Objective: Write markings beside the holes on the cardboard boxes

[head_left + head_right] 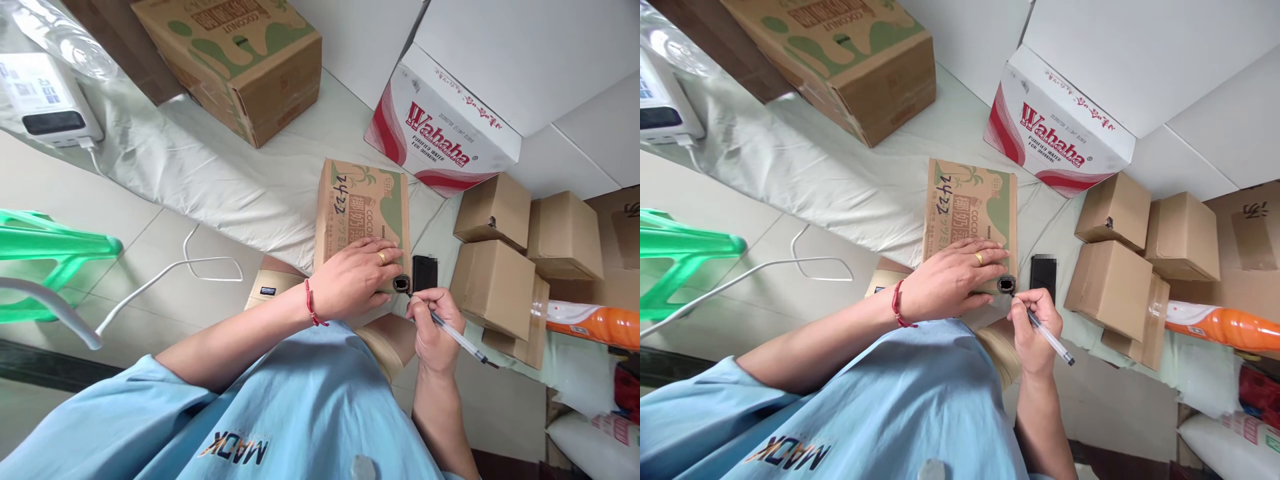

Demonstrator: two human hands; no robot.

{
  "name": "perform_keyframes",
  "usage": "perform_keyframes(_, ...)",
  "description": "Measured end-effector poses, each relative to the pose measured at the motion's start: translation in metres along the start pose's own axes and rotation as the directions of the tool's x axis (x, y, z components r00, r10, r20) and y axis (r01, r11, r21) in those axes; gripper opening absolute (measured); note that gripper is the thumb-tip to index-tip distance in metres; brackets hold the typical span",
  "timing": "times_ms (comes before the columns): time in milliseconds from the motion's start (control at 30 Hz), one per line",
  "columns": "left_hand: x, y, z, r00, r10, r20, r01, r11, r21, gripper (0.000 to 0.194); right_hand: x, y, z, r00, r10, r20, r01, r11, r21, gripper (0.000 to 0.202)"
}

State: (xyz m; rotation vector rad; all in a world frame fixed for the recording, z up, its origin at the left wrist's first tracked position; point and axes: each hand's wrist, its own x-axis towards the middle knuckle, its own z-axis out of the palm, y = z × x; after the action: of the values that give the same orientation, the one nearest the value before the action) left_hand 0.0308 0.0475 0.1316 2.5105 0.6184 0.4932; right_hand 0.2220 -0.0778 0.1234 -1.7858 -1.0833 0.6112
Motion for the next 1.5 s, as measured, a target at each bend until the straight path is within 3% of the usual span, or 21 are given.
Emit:
perform_keyframes(433,0.000,0.000,0.001,1.000,0.005,-0.015,-0.005,1.000,-0.002,0.037,0.010,-0.016,0.017,0.995,-0.076,0.062,0.084,0.986,-0.143,0.019)
perform_keyframes(933,-0.001,0.000,0.000,1.000,0.001,-0.008,-0.001,1.000,0.013,0.041,0.012,-0.012,0.011,0.997,0.006,-0.071,-0.014,0.994,-0.112,0.021)
perform_keyframes(1067,0.000,0.000,0.000,1.000,-0.006,-0.006,0.006,1.000,-0.005,0.042,0.008,-0.007,0.008,0.996,0.016,-0.089,-0.017,1.000,-0.008,0.021)
perform_keyframes(1200,0.000,0.000,0.001,1.000,0.001,-0.016,-0.001,1.000,-0.002,0.040,0.005,-0.004,0.005,0.979,0.061,-0.193,-0.021,0.979,0.203,0.027)
perform_keyframes(1300,-0.001,-0.001,0.002,1.000,0.012,-0.022,-0.012,1.000,0.020,0.039,0.003,0.000,0.000,0.967,0.093,-0.237,-0.028,0.964,0.266,0.032)
perform_keyframes(1400,-0.002,-0.001,0.002,1.000,0.017,-0.016,-0.016,1.000,0.022,0.040,-0.001,0.012,-0.008,0.972,0.120,-0.201,-0.078,0.976,0.203,0.037)
perform_keyframes(1500,-0.002,0.000,0.001,1.000,0.011,-0.010,-0.011,1.000,0.009,0.040,-0.007,0.032,-0.017,0.987,0.093,-0.127,-0.100,0.994,-0.050,0.039)
